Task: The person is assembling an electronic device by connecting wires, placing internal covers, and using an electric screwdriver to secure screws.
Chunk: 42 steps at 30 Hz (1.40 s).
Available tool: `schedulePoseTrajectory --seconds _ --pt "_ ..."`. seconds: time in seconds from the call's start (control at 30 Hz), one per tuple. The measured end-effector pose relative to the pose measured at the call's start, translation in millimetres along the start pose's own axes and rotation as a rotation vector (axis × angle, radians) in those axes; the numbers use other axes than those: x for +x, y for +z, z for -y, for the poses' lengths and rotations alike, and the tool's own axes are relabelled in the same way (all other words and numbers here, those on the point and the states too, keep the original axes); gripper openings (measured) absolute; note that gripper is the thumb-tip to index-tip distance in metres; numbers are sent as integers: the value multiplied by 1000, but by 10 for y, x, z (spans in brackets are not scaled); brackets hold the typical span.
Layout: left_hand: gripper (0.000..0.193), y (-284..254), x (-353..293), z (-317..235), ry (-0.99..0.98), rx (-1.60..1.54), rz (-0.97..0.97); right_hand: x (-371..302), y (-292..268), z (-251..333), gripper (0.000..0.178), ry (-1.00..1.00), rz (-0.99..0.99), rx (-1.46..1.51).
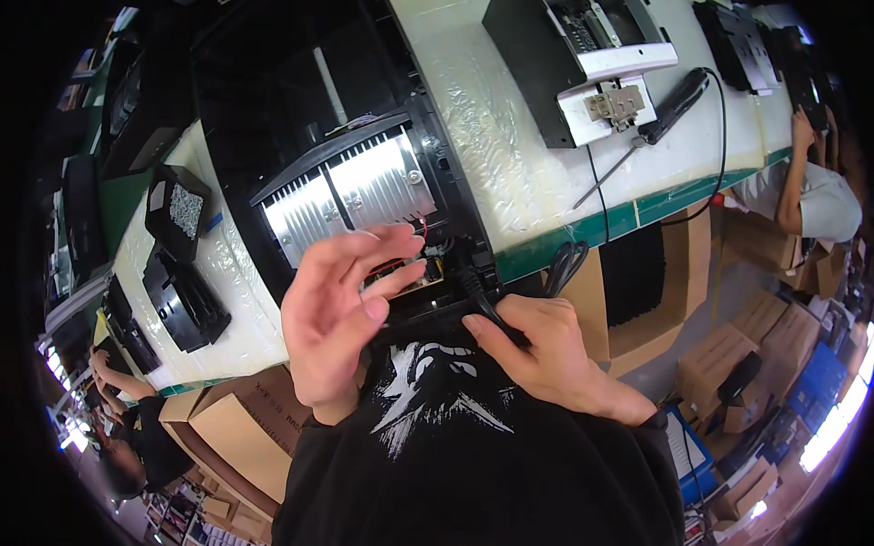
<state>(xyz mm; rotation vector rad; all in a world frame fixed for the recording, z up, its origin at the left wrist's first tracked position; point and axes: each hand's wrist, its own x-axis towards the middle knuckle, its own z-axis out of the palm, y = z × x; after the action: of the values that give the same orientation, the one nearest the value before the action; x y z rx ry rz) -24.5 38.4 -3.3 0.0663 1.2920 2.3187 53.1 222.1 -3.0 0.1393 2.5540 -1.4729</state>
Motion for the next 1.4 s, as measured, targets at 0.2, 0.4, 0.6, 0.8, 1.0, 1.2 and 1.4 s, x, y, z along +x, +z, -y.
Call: schedulePoseTrajectory --seconds 0.2,0.4,0.6,0.8,1.0,1.2,1.4 --pt "39 141 129 86 290 1121 128 55 -144 151 14 226 -65 151" --pt "38 178 146 105 252 1151 194 203 -314 108 9 52 -46 -1" --pt "35 185 150 154 201 1136 201 408 -511 22 13 158 51 50" --pt "23 194 125 168 159 1032 153 522 -563 32 13 153 87 -98" --pt "21 170 132 229 235 1051 90 546 -561 17 10 260 112 26" --pt "16 180 153 222 253 1093 48 436 -528 51 10 370 80 39" --pt "24 165 177 245 225 1031 105 542 -561 -22 11 278 55 103"
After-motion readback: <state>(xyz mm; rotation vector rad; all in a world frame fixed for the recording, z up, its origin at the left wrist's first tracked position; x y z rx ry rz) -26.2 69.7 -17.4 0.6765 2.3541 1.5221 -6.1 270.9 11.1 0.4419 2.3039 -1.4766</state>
